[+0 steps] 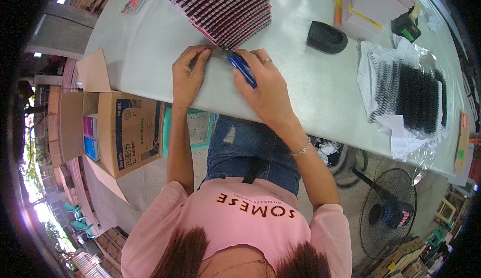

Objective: The person uses pliers to trim the excess ends of spiral wire bindings on a stack of notebooks. They repeatedly position the pliers, cut the wire, and remove the small cut pieces from the table.

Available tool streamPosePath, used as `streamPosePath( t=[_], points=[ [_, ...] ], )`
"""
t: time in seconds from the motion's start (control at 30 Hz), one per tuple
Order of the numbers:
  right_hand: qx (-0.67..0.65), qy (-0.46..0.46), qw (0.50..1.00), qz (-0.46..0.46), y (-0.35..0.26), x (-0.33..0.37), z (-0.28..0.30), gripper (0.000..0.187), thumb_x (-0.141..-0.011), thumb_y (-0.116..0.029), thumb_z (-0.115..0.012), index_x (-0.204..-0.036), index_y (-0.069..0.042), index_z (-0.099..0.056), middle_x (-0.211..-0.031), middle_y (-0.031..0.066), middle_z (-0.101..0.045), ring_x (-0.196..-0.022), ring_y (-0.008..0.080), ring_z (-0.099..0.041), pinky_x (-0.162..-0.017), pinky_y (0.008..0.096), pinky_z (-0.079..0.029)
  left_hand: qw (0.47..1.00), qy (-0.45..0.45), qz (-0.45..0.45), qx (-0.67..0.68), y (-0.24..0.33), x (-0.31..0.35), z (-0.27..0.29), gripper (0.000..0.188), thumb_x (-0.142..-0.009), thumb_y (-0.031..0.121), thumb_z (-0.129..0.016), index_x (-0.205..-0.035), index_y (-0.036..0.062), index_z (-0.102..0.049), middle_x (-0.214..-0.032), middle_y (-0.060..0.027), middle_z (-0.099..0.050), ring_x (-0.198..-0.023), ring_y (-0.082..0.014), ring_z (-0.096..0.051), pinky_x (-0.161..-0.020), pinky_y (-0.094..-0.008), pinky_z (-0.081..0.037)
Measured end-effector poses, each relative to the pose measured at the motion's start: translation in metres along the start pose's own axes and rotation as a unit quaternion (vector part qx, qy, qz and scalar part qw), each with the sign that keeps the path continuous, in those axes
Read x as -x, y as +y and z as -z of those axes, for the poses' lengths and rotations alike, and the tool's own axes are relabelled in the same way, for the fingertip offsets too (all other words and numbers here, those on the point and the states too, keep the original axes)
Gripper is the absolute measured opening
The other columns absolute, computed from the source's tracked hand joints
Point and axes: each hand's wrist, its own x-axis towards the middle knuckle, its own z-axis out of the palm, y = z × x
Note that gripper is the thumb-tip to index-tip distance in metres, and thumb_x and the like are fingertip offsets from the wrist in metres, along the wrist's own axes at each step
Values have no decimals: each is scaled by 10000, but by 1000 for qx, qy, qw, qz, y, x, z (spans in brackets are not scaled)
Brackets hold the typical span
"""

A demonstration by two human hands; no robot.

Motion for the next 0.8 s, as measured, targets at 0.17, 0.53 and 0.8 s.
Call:
streamPosePath(
  t=[0.17,0.53,0.8],
  points=[
    [-258,-205,910,-250,-10,-24,34,332,-971,-224,-614,-1198,13,-668,-957,197,-636,-877,336,-613,-825,360,-490,1000,3,-5,-3,1,0,1,160,-974,97,-650,-1034,-27,-731,-998,-150,-727,-890,-254,-692,-829,-333,-520],
    [218,55,972,72,9,13,5,501,-891,-237,-696,-1363,-113,-583,-1239,134,-543,-1129,290,-515,-1032,454,-334,1000,4,2,-3,-2,1,1,168,-969,106,-660,-1021,-42,-722,-989,-152,-722,-887,-239,-681,-850,-316,-511],
    [237,66,963,110,12,6,0,496,-888,-238,-701,-1357,-125,-588,-1250,122,-544,-1129,279,-516,-1035,443,-337,1000,-8,-4,-6,-4,1,2,193,-992,125,-646,-1060,-38,-724,-1002,-127,-738,-909,-179,-672,-856,-295,-505]
  ],
)
